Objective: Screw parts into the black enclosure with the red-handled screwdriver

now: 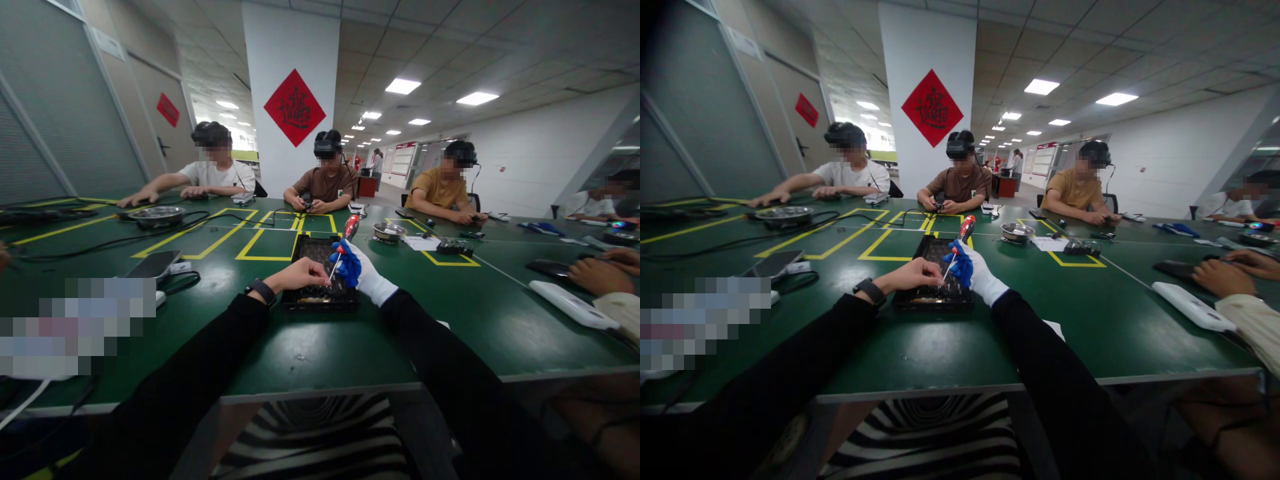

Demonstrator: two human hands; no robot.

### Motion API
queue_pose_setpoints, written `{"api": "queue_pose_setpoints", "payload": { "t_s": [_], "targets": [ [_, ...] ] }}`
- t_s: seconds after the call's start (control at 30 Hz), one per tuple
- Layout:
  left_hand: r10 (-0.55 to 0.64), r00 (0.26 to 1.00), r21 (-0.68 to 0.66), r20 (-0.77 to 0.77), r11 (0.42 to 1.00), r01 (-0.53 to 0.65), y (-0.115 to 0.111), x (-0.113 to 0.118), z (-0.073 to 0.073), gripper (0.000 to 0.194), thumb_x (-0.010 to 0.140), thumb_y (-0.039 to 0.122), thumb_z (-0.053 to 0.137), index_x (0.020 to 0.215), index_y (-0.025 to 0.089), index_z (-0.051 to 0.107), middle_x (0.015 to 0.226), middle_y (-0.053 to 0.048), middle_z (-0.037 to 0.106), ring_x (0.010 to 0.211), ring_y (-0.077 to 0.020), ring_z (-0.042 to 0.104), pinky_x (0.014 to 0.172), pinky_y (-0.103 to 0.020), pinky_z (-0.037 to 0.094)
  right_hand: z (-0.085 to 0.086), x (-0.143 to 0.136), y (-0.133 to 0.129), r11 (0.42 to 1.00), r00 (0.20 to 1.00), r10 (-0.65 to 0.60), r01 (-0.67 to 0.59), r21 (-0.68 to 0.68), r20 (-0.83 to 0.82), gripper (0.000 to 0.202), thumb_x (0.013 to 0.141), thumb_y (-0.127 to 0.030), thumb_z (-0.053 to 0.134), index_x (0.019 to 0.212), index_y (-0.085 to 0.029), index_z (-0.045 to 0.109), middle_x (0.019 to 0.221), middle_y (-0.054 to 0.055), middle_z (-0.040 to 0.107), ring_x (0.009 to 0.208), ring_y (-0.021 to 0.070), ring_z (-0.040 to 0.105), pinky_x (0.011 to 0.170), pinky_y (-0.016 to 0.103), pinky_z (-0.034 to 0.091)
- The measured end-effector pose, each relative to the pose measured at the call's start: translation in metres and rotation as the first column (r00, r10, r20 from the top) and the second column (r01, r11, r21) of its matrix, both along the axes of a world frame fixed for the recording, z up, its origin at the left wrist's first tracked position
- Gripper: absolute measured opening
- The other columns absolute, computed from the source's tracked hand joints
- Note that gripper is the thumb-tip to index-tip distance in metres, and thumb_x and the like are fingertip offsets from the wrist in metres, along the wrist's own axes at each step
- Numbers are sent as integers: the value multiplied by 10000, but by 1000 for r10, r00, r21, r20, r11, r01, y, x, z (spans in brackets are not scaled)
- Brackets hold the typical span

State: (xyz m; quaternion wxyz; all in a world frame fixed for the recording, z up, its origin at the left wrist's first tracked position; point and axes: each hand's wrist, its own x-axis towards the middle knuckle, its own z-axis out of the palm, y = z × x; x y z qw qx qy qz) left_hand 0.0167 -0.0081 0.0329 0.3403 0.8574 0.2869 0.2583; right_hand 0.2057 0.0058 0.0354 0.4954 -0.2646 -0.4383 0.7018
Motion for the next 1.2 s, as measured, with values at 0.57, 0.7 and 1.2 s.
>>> {"api": "queue_pose_setpoints", "payload": {
  "t_s": [0.57,0.7,1.2],
  "targets": [
    [-52,999,-4,-12,999,52,2,2,-2,329,703,411,639,772,93,685,761,-56,659,700,-122,567,698,-230,441,-3,-1,-1,997,1000,-9,7,76,29,269,770,-388,601,922,-178,533,716,38,665,430,63,491,380,161,374],
    [-41,999,-1,-19,999,41,3,2,-3,336,700,414,640,768,88,686,752,-58,661,690,-124,568,686,-230,440,-4,-2,0,997,1000,-7,5,82,25,264,761,-383,612,912,-185,525,684,21,655,419,64,483,379,167,376],
    [-27,1000,-23,-14,999,26,3,1,-4,334,713,414,628,798,97,689,761,-56,662,695,-128,568,688,-231,437,2,-6,-11,982,990,-131,123,143,54,331,688,-383,685,819,-220,429,586,-58,603,329,31,404,315,128,300]
  ]
}}
